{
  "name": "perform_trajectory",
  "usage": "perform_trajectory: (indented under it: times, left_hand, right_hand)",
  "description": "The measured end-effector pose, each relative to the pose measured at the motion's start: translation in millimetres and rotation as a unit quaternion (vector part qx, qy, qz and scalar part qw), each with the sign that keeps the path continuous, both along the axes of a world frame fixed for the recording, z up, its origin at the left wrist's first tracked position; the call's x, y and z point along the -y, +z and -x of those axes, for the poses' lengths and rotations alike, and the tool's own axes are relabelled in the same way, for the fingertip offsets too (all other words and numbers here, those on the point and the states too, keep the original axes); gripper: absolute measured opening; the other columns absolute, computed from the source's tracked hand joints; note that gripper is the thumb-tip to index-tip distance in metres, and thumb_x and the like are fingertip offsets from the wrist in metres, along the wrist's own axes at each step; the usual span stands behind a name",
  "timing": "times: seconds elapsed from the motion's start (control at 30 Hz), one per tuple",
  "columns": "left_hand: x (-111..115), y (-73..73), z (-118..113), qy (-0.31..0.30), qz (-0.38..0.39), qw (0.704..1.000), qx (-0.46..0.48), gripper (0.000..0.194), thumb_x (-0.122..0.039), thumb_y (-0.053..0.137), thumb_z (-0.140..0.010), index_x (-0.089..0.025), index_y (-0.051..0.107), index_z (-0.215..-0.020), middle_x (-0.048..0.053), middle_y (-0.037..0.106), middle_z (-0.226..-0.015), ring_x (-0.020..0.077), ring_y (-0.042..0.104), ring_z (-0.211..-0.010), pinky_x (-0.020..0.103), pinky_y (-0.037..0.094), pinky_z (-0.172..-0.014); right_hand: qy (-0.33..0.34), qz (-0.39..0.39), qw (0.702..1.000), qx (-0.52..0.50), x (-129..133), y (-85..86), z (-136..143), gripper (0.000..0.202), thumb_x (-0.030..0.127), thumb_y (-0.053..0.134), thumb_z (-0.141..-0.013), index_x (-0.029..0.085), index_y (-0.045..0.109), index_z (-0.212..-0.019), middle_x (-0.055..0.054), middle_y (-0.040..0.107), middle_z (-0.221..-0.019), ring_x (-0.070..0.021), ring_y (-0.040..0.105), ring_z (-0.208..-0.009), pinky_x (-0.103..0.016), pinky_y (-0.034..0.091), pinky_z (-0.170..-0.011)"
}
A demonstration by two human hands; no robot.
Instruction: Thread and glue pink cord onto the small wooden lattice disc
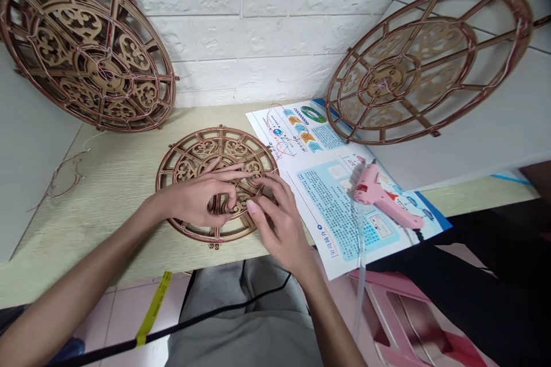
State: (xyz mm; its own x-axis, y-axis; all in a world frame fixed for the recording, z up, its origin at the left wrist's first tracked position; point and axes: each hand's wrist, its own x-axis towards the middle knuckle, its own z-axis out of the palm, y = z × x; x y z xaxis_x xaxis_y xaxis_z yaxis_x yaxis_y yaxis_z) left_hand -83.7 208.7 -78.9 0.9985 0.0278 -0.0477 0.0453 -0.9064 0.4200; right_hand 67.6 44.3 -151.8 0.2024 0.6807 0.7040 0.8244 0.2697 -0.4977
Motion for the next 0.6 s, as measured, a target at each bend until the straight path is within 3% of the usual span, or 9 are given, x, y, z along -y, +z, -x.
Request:
perform_trajectory:
  times: [0.3,0.5,0.6]
  left_hand:
    - [0.0,-1.0,-1.8,0.001,-0.008,1.0,0.003,0.014,-0.014,0.07,-0.078,-0.019,0.058,-0.082,0.006,0.034,-0.169,0.0313,0.024,-0.16,0.054,0.003,-0.134]
    - [-1.9,-1.0,-0.4,-0.002,0.014,1.0,-0.004,0.01,-0.016,0.069,-0.08,-0.019,0.061,-0.086,0.007,0.033,-0.169,0.0308,0.02,-0.161,0.051,0.021,-0.132]
    - [-2.9,-1.0,0.3,-0.001,0.016,1.0,-0.008,0.011,-0.015,0.069,-0.08,-0.019,0.061,-0.087,0.007,0.032,-0.169,0.0312,0.019,-0.161,0.052,0.016,-0.133]
  right_hand:
    - [0.002,0.001,1.0,-0.001,0.5,-0.3,0.5,0.021,0.026,0.052,-0.105,0.021,0.062,-0.087,-0.012,0.064,-0.126,-0.0301,0.049,-0.136,-0.058,0.048,-0.112]
    - [0.004,0.007,1.0,0.002,1.1,-1.1,-0.4,0.022,0.025,0.051,-0.105,0.018,0.062,-0.087,-0.014,0.064,-0.127,-0.0301,0.048,-0.137,-0.057,0.046,-0.114]
    - [0.004,0.008,1.0,0.0,1.3,-1.3,-0.5,0.024,0.025,0.051,-0.106,0.017,0.062,-0.087,-0.014,0.064,-0.127,-0.0309,0.048,-0.137,-0.057,0.046,-0.114]
